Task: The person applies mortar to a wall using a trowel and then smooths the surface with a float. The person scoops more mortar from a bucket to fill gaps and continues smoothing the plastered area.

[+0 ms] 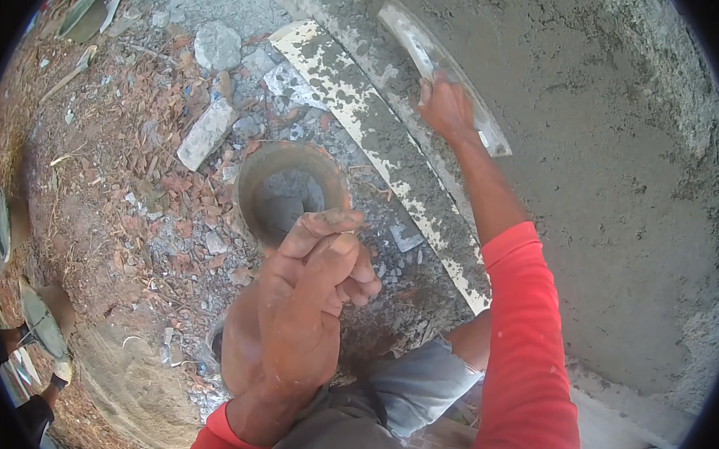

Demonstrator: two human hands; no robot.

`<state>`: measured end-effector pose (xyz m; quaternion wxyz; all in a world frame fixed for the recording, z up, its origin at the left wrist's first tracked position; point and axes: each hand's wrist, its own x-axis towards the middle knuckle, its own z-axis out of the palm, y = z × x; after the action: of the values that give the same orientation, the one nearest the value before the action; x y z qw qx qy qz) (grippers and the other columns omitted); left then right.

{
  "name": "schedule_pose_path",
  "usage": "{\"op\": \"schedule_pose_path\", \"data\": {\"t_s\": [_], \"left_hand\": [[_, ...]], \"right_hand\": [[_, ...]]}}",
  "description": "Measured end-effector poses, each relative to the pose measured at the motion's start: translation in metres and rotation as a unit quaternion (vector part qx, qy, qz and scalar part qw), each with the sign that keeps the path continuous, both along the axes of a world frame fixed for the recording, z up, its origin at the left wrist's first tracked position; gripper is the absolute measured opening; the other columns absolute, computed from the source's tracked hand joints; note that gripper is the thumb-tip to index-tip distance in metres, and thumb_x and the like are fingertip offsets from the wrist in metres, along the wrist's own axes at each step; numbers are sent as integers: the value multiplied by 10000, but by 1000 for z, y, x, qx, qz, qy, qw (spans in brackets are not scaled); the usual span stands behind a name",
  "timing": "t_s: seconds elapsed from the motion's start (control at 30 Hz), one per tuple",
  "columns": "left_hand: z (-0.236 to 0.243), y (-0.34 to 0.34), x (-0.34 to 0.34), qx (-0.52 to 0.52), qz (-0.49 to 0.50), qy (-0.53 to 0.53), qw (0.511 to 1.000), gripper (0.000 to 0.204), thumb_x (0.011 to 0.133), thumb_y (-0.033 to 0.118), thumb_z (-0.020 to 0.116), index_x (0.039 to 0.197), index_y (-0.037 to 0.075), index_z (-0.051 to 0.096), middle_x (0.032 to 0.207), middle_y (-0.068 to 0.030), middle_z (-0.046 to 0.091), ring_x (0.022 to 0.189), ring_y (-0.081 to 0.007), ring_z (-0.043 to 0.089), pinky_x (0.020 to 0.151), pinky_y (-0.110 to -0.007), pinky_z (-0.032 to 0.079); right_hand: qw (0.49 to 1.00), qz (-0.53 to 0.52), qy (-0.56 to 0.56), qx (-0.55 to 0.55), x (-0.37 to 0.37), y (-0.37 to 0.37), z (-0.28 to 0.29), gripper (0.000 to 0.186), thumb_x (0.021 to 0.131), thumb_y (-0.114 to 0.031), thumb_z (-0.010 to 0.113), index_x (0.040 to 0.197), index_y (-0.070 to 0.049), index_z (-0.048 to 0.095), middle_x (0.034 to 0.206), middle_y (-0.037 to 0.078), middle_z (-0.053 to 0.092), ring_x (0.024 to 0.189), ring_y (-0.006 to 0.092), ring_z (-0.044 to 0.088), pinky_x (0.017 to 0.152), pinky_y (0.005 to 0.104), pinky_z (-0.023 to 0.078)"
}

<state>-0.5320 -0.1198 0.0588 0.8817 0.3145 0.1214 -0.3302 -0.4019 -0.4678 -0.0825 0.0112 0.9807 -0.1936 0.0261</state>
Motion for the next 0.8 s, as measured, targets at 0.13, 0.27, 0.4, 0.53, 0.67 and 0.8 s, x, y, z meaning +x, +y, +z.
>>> {"op": "schedule_pose_path", "data": {"t_s": [0.13, 0.27, 0.4, 0.53, 0.67, 0.8], "left_hand": [[10, 21, 2, 16, 56, -10, 998, 280, 1037, 162, 652, 1276, 24, 605, 878, 0, 657, 786, -66, 599, 707, -239, 455], [9, 13, 5, 19, 28, -1, 999, 282, 1037, 163, 649, 1276, 20, 606, 874, -4, 662, 786, -69, 606, 710, -242, 468], [8, 14, 3, 30, 17, 4, 999, 281, 1034, 171, 648, 1268, 19, 616, 876, -8, 671, 791, -77, 621, 714, -239, 475], [14, 22, -2, 40, 58, -17, 997, 270, 1030, 174, 639, 1252, 20, 625, 858, -10, 665, 794, -88, 627, 713, -240, 476], [16, 43, -2, 16, 92, -45, 995, 267, 1038, 170, 613, 1256, 15, 623, 849, -19, 645, 786, -99, 617, 711, -247, 482], [21, 40, -9, 2, 93, -28, 995, 256, 1046, 146, 580, 1262, 15, 622, 855, -30, 619, 774, -107, 602, 723, -254, 498]], "right_hand": [[996, -33, -52, 64, -16, 1, 10, 412, 1022, -313, 579, 1261, 23, 586, 955, 349, 701, 950, 526, 687, 865, 589, 530], [997, -26, -55, 42, 33, 23, 27, 397, 1024, -311, 573, 1227, 30, 595, 971, 345, 704, 959, 527, 686, 869, 595, 524], [999, -9, 2, 33, 17, 18, -5, 384, 1013, -301, 581, 1227, 18, 587, 1048, 332, 706, 1045, 508, 672, 914, 594, 516], [998, -35, 44, 37, -49, -5, -25, 382, 1012, -302, 576, 1271, -22, 551, 1047, 332, 706, 1038, 518, 668, 908, 608, 512], [995, -68, 62, 25, -125, -17, -27, 368, 1025, -318, 554, 1282, -56, 534, 1039, 338, 702, 1027, 531, 663, 909, 624, 504], [990, -106, 83, 30, -162, -39, -33, 376, 1035, -343, 542, 1282, -61, 528, 1051, 338, 699, 1040, 532, 655, 929, 619, 496]]}}
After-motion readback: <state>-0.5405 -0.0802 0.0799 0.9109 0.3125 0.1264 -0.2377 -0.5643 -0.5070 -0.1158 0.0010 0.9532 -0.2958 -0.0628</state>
